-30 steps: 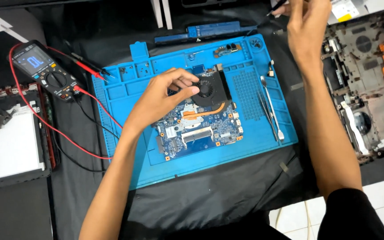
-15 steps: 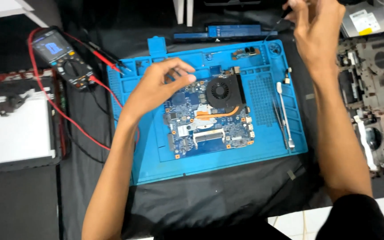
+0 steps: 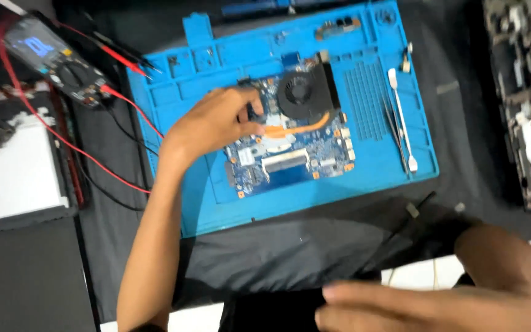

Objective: Using a multimeter to test electrical components on a laptop motherboard and inspecting laptop parts.

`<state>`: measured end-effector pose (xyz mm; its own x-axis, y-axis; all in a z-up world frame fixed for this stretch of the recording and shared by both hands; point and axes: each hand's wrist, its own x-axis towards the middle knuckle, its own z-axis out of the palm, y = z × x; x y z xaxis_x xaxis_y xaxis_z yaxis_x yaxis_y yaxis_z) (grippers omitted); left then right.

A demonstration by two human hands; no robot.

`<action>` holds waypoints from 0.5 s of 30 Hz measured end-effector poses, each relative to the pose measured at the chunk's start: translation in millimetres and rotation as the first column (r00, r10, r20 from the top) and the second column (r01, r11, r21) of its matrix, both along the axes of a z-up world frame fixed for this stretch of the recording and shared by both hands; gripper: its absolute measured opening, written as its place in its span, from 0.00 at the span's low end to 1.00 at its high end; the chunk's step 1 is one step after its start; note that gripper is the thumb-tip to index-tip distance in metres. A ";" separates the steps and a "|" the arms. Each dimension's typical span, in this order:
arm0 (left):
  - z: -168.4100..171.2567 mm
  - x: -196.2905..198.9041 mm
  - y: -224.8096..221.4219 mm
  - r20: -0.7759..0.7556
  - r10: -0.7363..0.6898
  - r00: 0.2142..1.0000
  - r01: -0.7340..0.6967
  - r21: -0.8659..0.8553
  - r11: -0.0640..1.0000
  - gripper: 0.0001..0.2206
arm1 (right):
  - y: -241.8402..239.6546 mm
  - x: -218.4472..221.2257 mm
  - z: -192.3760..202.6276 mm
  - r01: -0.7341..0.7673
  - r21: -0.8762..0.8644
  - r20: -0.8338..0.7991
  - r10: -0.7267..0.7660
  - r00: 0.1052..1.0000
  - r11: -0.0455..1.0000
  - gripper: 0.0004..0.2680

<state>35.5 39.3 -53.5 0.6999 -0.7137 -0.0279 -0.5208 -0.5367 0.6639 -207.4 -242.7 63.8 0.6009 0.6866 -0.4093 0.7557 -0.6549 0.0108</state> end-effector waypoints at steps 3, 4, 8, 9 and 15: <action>-0.3 -4.8 -3.7 -0.057 0.003 0.998 -0.003 0.015 1.000 0.13 | -20.2 -31.0 -16.7 -0.377 0.149 0.362 0.304 0.881 0.914 0.21; 1.8 -3.9 -3.5 -0.047 0.012 0.999 -0.012 0.005 1.000 0.14 | -20.9 -31.2 -17.2 -0.310 0.217 0.338 0.227 0.913 0.925 0.20; -8.9 -4.4 -5.2 -0.030 0.024 0.999 -0.021 0.080 0.997 0.13 | -18.6 -17.4 -16.3 -0.135 0.408 0.265 0.024 0.964 0.903 0.18; -6.8 -8.2 -6.3 0.004 0.019 1.000 -0.020 0.060 0.998 0.14 | -17.0 -12.8 -15.7 -0.041 0.494 0.209 -0.073 0.975 0.868 0.17; -4.6 -14.5 -8.4 -0.034 0.081 0.996 -0.079 0.064 0.995 0.14 | -5.0 9.3 -9.8 0.333 0.728 -0.113 -0.374 0.921 0.600 0.13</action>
<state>20.9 30.9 -58.0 0.7524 -0.6515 -0.0973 -0.4505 -0.6166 0.6457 -198.1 -247.7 54.0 0.8653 0.4768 0.1548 0.4755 -0.6827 -0.5549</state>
